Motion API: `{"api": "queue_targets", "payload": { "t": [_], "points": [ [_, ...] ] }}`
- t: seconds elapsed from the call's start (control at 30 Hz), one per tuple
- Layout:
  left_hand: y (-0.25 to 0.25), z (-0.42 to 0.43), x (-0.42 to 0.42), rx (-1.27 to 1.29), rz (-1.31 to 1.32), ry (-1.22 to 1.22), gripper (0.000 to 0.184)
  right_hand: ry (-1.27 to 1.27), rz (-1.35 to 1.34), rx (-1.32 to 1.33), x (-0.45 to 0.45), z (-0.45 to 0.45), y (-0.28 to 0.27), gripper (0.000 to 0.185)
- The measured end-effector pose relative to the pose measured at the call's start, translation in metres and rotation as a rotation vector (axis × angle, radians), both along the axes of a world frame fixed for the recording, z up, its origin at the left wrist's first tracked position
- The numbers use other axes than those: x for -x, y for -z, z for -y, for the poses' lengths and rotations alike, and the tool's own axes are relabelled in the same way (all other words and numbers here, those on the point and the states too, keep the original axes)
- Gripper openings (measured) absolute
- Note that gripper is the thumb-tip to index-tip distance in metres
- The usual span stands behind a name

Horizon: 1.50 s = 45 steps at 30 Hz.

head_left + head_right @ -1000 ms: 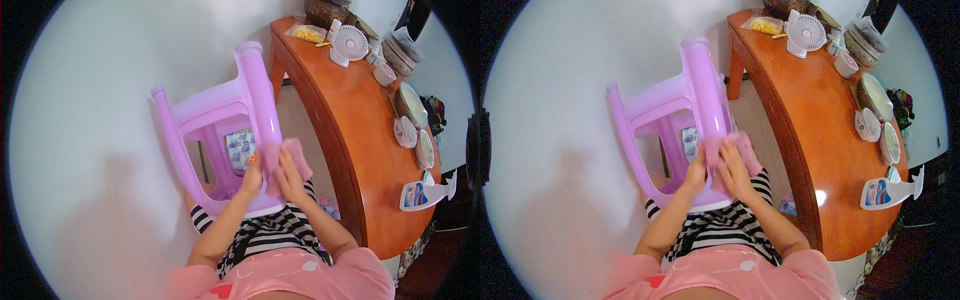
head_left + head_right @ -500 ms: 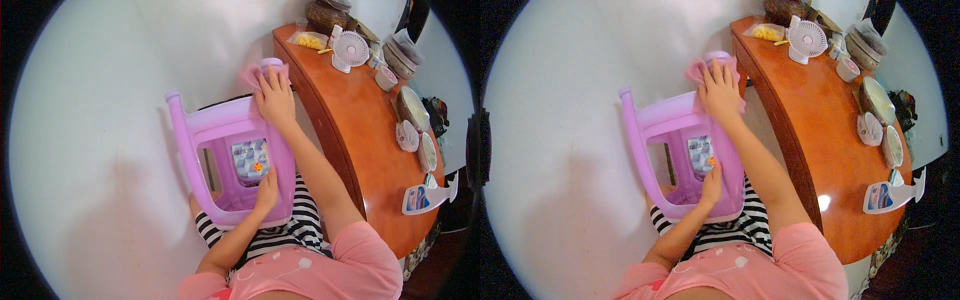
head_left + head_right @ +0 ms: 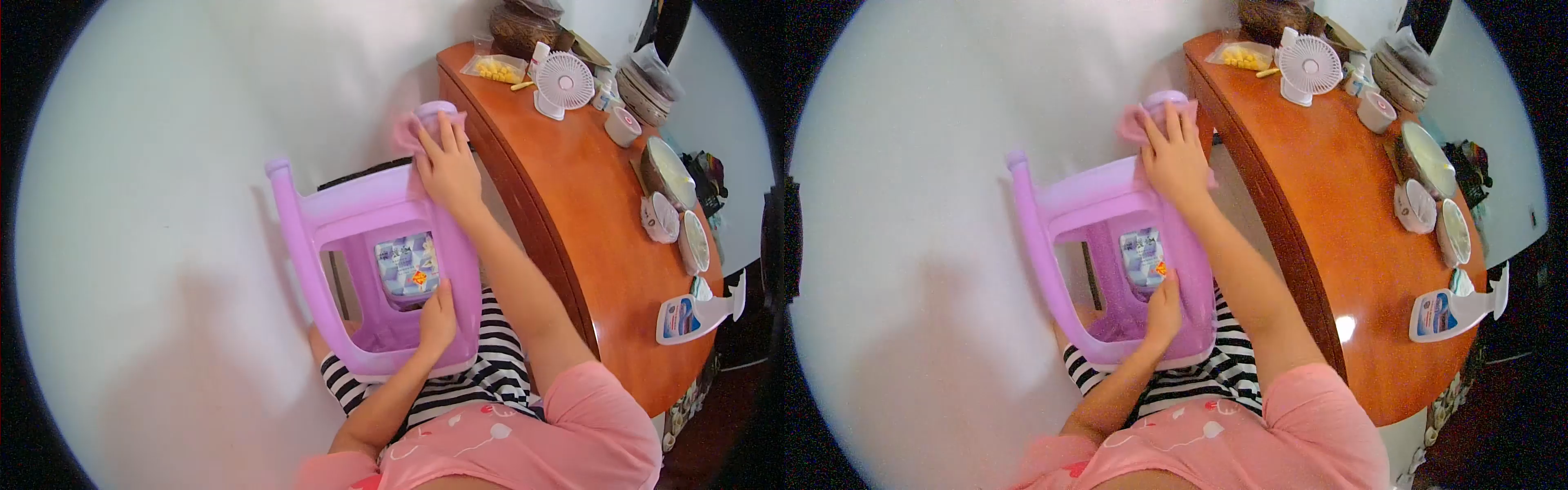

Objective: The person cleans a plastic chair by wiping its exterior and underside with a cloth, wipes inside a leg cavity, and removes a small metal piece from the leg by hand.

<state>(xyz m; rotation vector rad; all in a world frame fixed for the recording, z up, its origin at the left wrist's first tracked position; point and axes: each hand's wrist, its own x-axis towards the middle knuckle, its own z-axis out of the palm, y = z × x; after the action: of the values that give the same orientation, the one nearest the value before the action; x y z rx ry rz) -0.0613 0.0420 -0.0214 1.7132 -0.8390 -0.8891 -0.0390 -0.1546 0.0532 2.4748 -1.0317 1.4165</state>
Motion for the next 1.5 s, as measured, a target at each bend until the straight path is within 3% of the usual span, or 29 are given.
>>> {"api": "queue_targets", "payload": {
  "t": [0.17, 0.3, 0.4, 0.5, 0.6, 0.8, 0.9, 0.97, 1.0, 1.07, 1.2, 1.27, 1.3, 1.37, 1.4, 1.47, 1.5],
  "points": [
    [0.006, -0.003, 0.0, 0.011, 0.026, -0.001, 0.058, -0.032, -0.08, -0.155, 0.042, -0.073, 0.026, 0.046],
    [0.008, -0.004, 0.002, -0.038, 0.001, 0.071, 0.059, -0.028, -0.044, -0.177, 0.029, -0.038, 0.011, 0.044],
    [0.004, -0.006, 0.009, -0.003, 0.05, -0.002, 0.06, -0.021, 0.063, -0.035, 0.001, 0.011, -0.006, 0.043],
    [-0.003, -0.006, 0.005, -0.055, 0.053, -0.001, 0.059, 0.068, -0.017, 0.11, -0.017, 0.035, -0.011, 0.043],
    [0.005, -0.005, 0.003, -0.019, 0.069, -0.013, 0.056, 0.063, -0.087, -0.005, -0.028, 0.046, -0.02, 0.043],
    [0.014, -0.003, 0.001, 0.062, 0.039, 0.005, 0.058, -0.023, 0.194, -0.331, -0.024, 0.065, -0.029, 0.061],
    [0.012, -0.003, -0.002, 0.0, 0.016, 0.013, 0.058, -0.245, 0.239, -0.421, -0.012, 0.083, -0.025, 0.063],
    [0.009, -0.005, 0.0, -0.011, 0.046, 0.006, 0.058, -0.476, 0.508, -0.764, 0.005, 0.091, -0.022, 0.057],
    [0.009, -0.006, 0.003, -0.028, 0.076, 0.002, 0.058, -0.479, 0.501, -0.76, 0.012, 0.095, -0.016, 0.057],
    [0.02, -0.005, 0.004, 0.016, 0.045, 0.025, 0.059, -0.526, 0.807, -1.162, 0.022, 0.098, -0.002, 0.048],
    [0.02, -0.006, 0.005, 0.011, 0.042, 0.044, 0.059, -0.514, 0.909, -1.082, 0.018, 0.091, -0.002, 0.041],
    [0.022, -0.007, 0.006, 0.017, 0.038, 0.054, 0.058, -0.539, 0.781, -0.661, 0.004, 0.083, -0.018, 0.036],
    [0.023, -0.008, 0.006, 0.021, 0.035, 0.067, 0.057, -0.537, 0.782, -0.664, -0.003, 0.081, -0.024, 0.036],
    [0.017, -0.01, 0.005, 0.021, 0.049, 0.066, 0.057, -0.127, 0.049, 0.303, -0.014, 0.074, -0.034, 0.031],
    [0.014, -0.011, 0.005, 0.029, 0.066, 0.062, 0.056, -0.125, 0.049, 0.299, -0.016, 0.069, -0.039, 0.031],
    [0.013, -0.01, 0.004, 0.009, 0.066, 0.054, 0.056, -0.007, -0.103, -0.319, -0.02, 0.061, -0.051, 0.029],
    [0.012, -0.01, 0.004, -0.01, 0.066, 0.047, 0.056, -0.01, -0.106, -0.317, -0.02, 0.064, -0.049, 0.029]
  ]
}}
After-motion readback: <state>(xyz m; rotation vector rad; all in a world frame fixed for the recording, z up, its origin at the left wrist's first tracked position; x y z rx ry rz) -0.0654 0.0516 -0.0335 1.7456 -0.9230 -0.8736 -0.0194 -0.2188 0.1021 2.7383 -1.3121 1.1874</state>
